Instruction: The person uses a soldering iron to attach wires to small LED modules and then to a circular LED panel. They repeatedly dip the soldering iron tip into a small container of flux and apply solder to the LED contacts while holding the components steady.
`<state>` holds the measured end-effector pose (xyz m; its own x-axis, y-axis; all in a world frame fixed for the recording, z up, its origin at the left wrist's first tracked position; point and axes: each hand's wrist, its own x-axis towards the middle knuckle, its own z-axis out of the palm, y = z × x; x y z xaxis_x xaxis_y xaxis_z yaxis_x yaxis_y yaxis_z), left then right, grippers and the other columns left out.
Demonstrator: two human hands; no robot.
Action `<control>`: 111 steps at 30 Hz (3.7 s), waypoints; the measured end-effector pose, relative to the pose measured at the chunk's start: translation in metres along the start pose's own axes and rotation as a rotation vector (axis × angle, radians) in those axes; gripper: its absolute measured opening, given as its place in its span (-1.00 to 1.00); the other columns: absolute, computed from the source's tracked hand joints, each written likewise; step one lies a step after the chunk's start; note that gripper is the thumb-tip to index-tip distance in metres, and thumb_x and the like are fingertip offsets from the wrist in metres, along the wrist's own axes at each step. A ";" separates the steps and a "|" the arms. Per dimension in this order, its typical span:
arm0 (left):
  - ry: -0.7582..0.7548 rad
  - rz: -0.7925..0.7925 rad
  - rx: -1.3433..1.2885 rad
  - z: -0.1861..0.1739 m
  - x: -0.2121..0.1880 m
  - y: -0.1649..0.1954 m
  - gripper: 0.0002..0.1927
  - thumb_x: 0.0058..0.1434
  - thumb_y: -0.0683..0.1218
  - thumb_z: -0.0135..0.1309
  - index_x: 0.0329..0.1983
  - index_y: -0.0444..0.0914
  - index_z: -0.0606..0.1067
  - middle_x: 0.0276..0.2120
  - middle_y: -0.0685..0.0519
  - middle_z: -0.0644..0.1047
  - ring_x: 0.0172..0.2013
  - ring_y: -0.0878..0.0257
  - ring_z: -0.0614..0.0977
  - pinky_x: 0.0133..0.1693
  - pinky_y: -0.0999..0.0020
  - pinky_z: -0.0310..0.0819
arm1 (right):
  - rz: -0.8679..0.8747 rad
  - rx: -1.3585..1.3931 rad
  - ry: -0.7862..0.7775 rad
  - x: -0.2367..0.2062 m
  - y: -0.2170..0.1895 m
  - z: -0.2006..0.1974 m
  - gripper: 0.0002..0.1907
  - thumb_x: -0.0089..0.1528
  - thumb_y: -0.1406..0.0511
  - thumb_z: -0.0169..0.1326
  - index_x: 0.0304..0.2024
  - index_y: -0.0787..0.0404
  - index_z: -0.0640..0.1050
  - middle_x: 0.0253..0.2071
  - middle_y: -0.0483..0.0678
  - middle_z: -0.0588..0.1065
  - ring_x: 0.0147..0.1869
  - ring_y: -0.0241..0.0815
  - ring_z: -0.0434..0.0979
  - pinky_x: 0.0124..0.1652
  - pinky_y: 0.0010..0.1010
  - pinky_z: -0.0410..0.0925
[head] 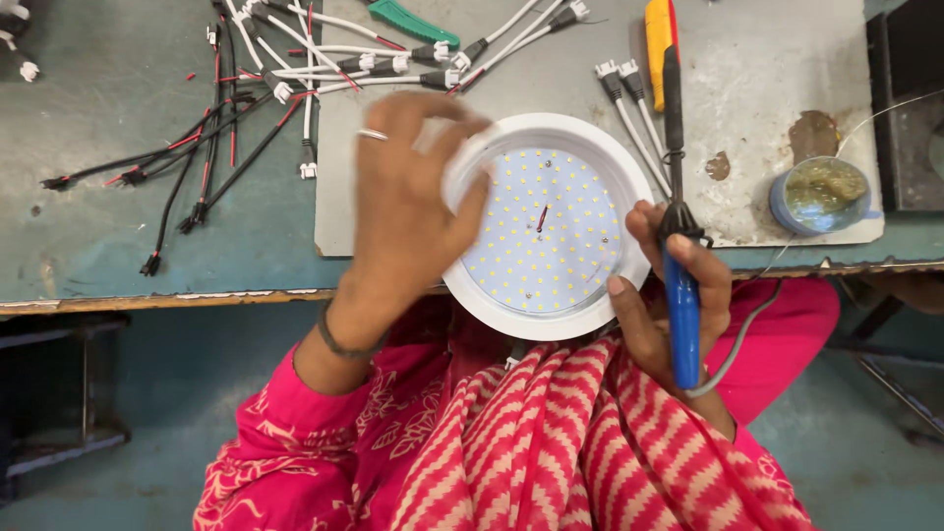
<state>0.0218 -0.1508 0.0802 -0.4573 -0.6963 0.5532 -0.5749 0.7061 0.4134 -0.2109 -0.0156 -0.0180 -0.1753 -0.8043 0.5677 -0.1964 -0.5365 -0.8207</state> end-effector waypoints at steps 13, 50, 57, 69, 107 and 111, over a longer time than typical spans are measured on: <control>-0.357 0.176 -0.259 0.024 0.025 -0.019 -0.85 0.10 -0.01 0.35 -0.41 -0.13 0.62 0.33 0.03 0.37 0.39 -0.07 0.29 0.23 -0.06 0.19 | 0.034 -0.011 -0.052 0.032 -0.003 0.002 -0.28 0.32 0.66 -0.06 0.41 0.02 0.10 0.51 0.27 0.21 0.65 -0.02 0.10 0.59 -0.24 0.03; -0.143 -0.036 -0.295 0.021 0.002 -0.002 -0.86 0.03 -0.08 0.36 -0.45 -0.17 0.61 0.38 -0.02 0.32 0.33 -0.07 0.35 0.17 0.05 0.34 | 0.012 -0.165 -0.076 0.047 -0.009 0.001 -0.23 0.16 0.69 -0.17 0.37 0.12 0.12 0.49 0.32 0.18 0.63 0.08 0.22 0.59 -0.15 0.14; -0.120 -0.042 -0.285 0.020 0.002 0.002 -0.84 0.03 -0.05 0.37 -0.33 -0.15 0.66 0.38 -0.03 0.31 0.29 -0.09 0.37 0.11 0.05 0.34 | 0.002 -0.181 -0.068 0.048 -0.009 0.002 -0.21 0.12 0.70 -0.20 0.36 0.13 0.13 0.48 0.31 0.19 0.61 0.09 0.25 0.58 -0.15 0.16; -0.079 -0.046 -0.302 0.025 0.000 -0.001 -0.85 -0.02 -0.11 0.33 -0.57 -0.22 0.57 0.37 0.00 0.35 0.27 -0.07 0.41 0.11 0.08 0.37 | 0.013 -0.185 -0.058 0.046 -0.007 0.000 -0.21 0.14 0.69 -0.18 0.38 0.12 0.13 0.48 0.29 0.20 0.60 0.07 0.26 0.57 -0.16 0.19; -0.178 0.047 -0.066 0.029 -0.001 0.025 -0.92 0.00 -0.05 0.26 -0.47 -0.14 0.63 0.28 0.00 0.40 0.44 -0.28 0.10 0.14 -0.24 0.09 | -0.015 -0.187 -0.064 0.045 -0.008 -0.002 -0.22 0.16 0.70 -0.18 0.38 0.11 0.13 0.49 0.30 0.19 0.62 0.07 0.24 0.58 -0.17 0.17; -0.141 0.064 -0.073 0.030 -0.002 0.021 -0.90 0.03 -0.06 0.27 -0.47 -0.16 0.62 0.23 0.00 0.46 0.43 -0.27 0.14 0.12 -0.20 0.13 | -0.012 -0.204 -0.059 0.042 -0.009 -0.001 -0.23 0.18 0.69 -0.14 0.38 0.11 0.12 0.47 0.30 0.23 0.62 0.09 0.23 0.59 -0.17 0.14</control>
<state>-0.0099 -0.1382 0.0656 -0.5848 -0.6574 0.4753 -0.4933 0.7533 0.4350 -0.2172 -0.0448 0.0131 -0.1158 -0.8152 0.5675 -0.3906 -0.4880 -0.7806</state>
